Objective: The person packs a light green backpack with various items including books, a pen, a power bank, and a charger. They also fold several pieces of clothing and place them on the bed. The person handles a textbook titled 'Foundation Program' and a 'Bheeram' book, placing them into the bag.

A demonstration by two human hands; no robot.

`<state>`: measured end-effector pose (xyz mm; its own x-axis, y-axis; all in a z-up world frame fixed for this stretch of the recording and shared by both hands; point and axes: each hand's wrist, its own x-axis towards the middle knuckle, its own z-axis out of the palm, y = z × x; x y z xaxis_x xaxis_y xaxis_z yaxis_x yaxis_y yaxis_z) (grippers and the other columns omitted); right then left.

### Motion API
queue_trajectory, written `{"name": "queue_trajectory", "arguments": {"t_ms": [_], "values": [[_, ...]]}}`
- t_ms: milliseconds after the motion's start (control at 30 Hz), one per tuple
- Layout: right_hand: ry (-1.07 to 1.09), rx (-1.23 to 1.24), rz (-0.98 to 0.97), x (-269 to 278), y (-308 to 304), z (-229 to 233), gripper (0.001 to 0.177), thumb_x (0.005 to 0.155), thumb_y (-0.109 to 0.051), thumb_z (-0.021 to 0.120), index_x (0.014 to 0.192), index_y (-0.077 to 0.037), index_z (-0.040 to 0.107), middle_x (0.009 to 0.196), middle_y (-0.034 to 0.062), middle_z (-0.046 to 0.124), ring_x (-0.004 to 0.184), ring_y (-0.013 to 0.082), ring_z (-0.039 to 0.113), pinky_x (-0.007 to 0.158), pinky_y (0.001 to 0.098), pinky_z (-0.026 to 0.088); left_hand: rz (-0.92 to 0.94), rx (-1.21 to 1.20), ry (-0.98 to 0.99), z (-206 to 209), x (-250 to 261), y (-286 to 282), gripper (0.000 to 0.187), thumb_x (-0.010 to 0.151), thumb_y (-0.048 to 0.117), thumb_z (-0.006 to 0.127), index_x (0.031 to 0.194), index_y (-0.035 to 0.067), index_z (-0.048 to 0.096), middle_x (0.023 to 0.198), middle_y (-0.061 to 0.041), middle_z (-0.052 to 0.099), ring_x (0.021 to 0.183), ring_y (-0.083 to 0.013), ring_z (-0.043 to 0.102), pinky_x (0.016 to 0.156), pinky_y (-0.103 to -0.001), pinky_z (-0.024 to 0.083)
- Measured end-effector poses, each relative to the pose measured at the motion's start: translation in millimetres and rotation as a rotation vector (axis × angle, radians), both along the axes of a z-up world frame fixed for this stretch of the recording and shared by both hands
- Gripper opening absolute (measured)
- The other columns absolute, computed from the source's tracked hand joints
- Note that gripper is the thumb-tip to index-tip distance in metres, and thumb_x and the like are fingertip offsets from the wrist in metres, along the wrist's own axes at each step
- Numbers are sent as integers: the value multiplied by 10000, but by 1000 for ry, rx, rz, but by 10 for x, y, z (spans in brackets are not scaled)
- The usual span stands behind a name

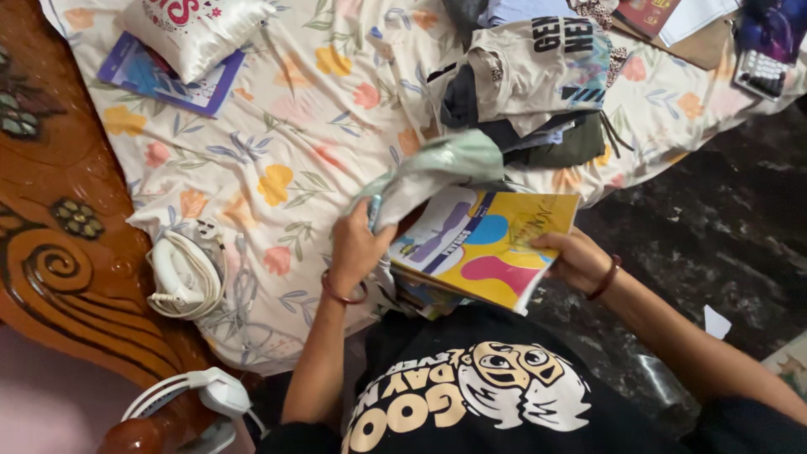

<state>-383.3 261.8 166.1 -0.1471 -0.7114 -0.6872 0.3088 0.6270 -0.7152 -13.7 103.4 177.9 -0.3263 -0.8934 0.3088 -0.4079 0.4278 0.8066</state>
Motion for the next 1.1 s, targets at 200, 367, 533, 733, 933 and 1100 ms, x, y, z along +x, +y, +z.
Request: {"name": "queue_trajectory", "arguments": {"t_ms": [200,367,533,733,933,1100], "values": [[-19,-28,-71,146,-62,-2,376,912,-97,600,1268,24,592,1115,184,734,880,247,760,652,315,645,-82,65,-38,305,106,311,502,767,300,872,1079,3,615,762,-194,680,694,-379,697,594,-439,536],[-39,-80,90,724,-462,-406,495,921,-89,594,1387,-26,437,1250,268,658,915,365,751,718,438,633,-263,106,3,413,-173,318,536,782,350,868,1093,2,604,776,-199,681,715,-380,704,607,-445,534],[64,-19,128,295,-507,-229,666,913,-168,558,1499,-136,243,1241,250,642,885,407,738,723,460,635,-529,131,54,275,-17,400,487,821,341,818,1133,-4,672,826,-193,690,735,-316,723,635,-402,546],[976,-520,453,-242,-234,429,986,791,-153,785,1607,-91,233,1411,285,560,1285,366,555,1049,472,454,-948,468,-140,-227,-5,749,429,875,410,829,966,1,733,785,-149,686,720,-232,644,697,-366,522],[1189,-670,1197,333,-542,246,614,865,-440,759,1434,-264,611,1580,127,457,1482,396,347,1139,616,280,-589,814,499,-696,-197,456,337,1047,382,639,1002,52,694,865,-51,747,638,-70,568,583,-256,444],[1156,-272,1362,328,-1036,236,495,926,-605,577,1237,-269,764,1180,-5,795,1091,197,759,977,332,567,10,721,618,-752,163,-281,443,1066,445,547,984,32,683,801,-53,696,444,-18,440,393,-205,334]]}}
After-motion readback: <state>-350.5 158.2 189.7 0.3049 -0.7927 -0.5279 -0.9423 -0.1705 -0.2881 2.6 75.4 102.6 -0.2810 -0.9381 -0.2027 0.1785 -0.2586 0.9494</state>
